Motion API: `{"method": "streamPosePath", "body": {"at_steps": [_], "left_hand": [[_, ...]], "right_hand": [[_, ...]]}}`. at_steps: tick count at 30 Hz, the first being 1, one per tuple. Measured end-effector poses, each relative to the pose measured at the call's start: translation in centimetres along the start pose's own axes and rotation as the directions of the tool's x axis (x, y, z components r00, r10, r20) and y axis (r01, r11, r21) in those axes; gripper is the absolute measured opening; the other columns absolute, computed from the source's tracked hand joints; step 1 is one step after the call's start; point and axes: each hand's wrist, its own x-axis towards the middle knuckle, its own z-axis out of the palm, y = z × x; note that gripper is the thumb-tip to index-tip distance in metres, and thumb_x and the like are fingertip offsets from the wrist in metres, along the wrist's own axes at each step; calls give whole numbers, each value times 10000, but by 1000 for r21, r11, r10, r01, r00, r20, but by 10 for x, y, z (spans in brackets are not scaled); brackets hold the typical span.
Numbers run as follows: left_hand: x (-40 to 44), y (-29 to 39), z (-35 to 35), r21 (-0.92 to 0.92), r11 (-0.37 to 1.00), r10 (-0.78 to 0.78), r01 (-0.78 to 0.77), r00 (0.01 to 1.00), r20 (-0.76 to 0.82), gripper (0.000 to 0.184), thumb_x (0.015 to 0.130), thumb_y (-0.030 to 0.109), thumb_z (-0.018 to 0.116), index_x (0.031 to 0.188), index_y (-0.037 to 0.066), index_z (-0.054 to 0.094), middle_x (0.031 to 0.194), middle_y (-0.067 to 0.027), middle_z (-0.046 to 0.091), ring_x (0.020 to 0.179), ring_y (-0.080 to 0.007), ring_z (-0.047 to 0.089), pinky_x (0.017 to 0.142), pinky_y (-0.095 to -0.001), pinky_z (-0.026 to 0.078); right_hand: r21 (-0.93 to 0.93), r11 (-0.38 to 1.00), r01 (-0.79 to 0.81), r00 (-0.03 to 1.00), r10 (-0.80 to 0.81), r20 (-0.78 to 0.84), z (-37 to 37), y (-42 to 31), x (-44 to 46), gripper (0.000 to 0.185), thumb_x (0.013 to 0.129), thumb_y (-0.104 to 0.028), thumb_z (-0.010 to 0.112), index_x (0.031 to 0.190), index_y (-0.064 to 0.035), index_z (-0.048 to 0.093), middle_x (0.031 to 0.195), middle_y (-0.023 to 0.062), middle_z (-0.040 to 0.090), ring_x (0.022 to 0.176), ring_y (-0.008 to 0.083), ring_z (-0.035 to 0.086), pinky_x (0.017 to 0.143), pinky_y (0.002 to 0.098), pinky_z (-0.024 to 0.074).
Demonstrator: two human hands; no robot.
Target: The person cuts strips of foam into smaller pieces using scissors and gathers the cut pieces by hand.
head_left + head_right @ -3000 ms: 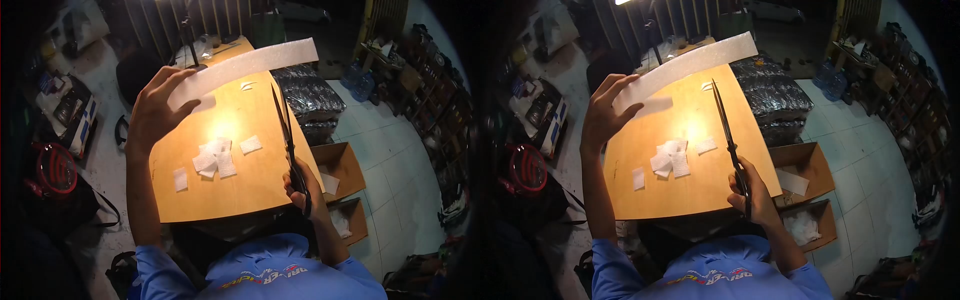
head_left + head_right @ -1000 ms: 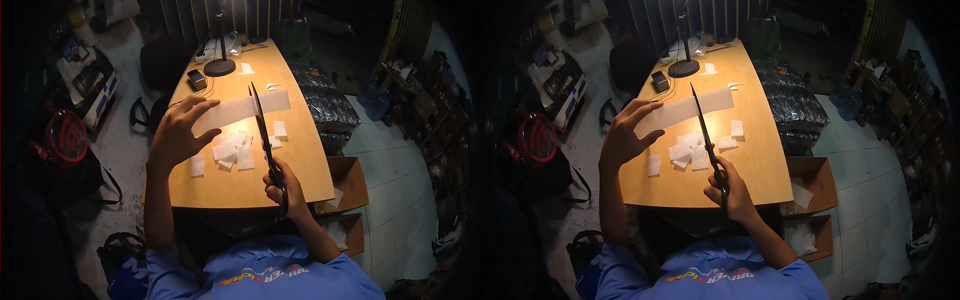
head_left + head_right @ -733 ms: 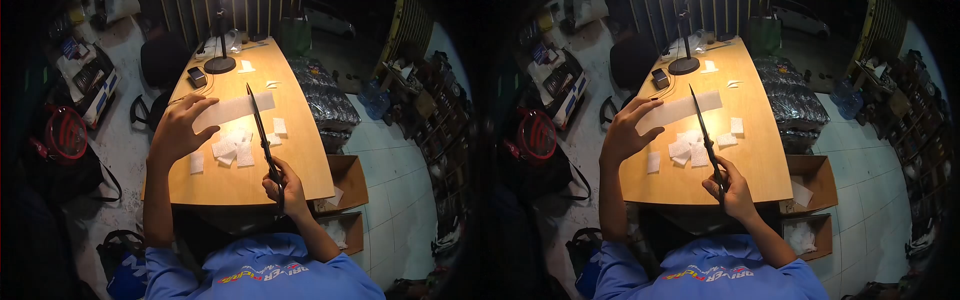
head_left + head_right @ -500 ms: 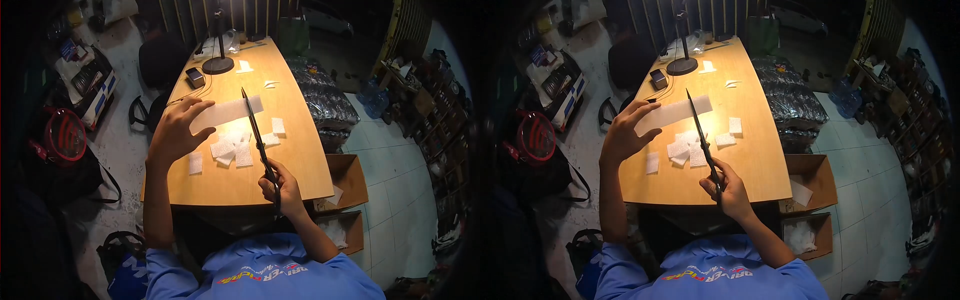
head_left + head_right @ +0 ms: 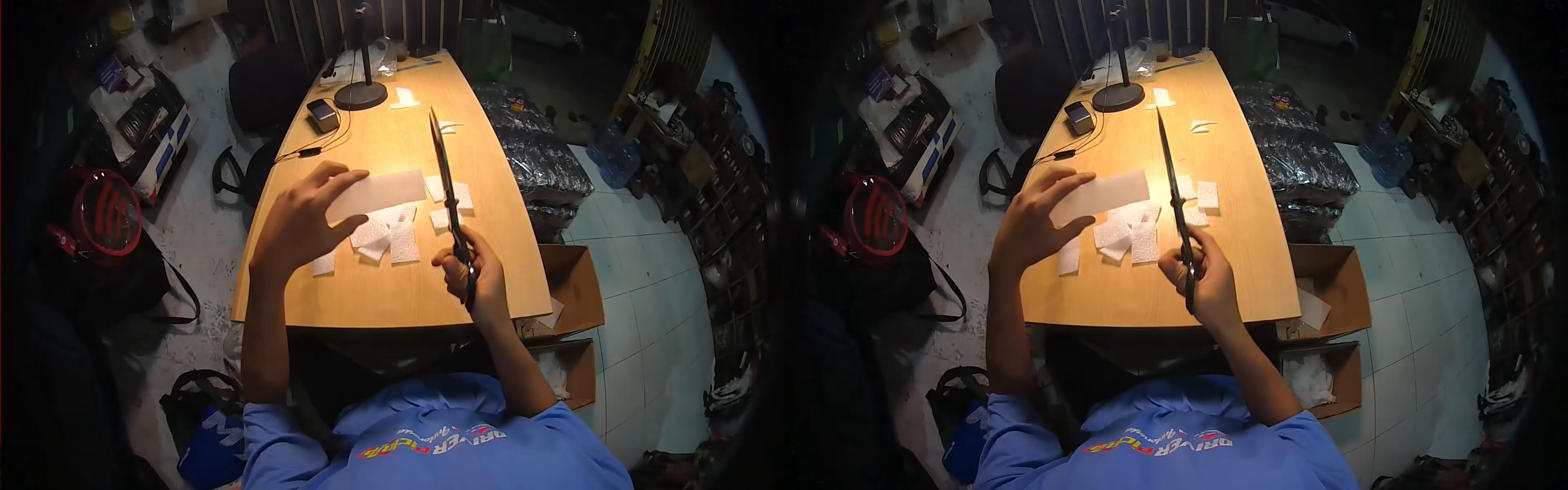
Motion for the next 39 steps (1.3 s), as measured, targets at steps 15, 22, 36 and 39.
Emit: {"method": "streamPosePath", "body": {"at_steps": [15, 22, 36, 39], "left_hand": [[31, -16, 25, -73, 993, 62, -88, 952, -299, 497, 630, 183, 823, 1046, 10, 611, 973, -150, 655, 879, -267, 655, 786, -326, 517], [33, -14, 30, -76, 995, 28, -66, 907, -421, 487, 642, 201, 818, 1049, 22, 619, 962, -135, 661, 864, -258, 662, 768, -329, 520], [26, -2, 44, -199, 968, 95, -154, 956, -276, 482, 651, 178, 814, 1057, 13, 613, 994, -127, 654, 911, -245, 650, 800, -316, 512], [27, -4, 45, -201, 968, 93, -151, 958, -270, 482, 651, 175, 814, 1056, 10, 612, 997, -131, 653, 915, -247, 649, 804, -317, 512]], "right_hand": [[-112, 994, -18, 982, 39, 187, 1, 9, -40, 692, 818, -270, 702, 1318, 30, 329, 847, 26, 498, 745, 80, 480, 669, 203, 405], [-45, 997, -54, 978, 62, 197, 2, 1, -39, 689, 824, -278, 694, 1317, 30, 326, 804, 13, 476, 712, 64, 450, 633, 199, 378], [-35, 996, -79, 977, 84, 195, 4, -3, -28, 644, 828, -246, 693, 1304, 19, 350, 772, 5, 474, 686, 57, 438, 607, 198, 371], [-21, 996, -89, 984, 91, 153, 5, 6, -27, 620, 839, -222, 684, 1295, 40, 355, 746, 0, 503, 640, 42, 441, 561, 189, 358]]}}
